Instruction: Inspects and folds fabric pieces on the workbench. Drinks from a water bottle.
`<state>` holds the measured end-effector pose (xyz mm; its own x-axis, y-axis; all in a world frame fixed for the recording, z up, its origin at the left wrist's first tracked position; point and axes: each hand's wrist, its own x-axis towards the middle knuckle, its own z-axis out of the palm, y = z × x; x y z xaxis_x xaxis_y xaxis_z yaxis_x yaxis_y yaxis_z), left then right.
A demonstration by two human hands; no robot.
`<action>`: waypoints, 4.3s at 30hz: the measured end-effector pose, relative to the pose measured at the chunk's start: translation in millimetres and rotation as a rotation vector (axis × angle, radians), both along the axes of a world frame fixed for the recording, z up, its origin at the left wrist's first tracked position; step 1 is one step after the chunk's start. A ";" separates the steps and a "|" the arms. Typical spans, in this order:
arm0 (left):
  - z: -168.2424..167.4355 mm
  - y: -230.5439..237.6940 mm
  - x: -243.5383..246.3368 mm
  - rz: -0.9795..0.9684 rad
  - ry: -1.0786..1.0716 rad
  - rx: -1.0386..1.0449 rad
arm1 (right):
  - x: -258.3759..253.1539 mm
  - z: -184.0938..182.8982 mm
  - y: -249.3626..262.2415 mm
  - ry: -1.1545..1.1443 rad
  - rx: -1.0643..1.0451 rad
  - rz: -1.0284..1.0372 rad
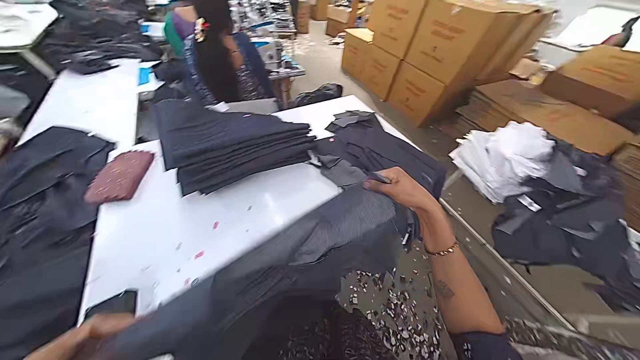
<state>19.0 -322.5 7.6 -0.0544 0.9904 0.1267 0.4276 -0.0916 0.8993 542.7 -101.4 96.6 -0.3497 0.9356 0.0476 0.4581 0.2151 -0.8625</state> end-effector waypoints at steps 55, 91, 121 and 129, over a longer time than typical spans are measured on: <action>-187.6 179.1 62.0 0.287 0.738 -0.217 | -214.1 -247.8 145.4 -0.517 0.350 0.135; -200.8 139.1 121.7 0.258 0.841 -0.116 | -186.0 -272.1 26.6 -0.652 0.479 0.486; -197.2 208.7 113.5 0.295 0.728 -0.004 | -234.7 -268.2 107.1 -0.615 0.404 0.386; -201.4 176.8 85.0 0.169 0.775 -0.031 | -150.7 -265.8 45.7 -0.625 0.525 0.575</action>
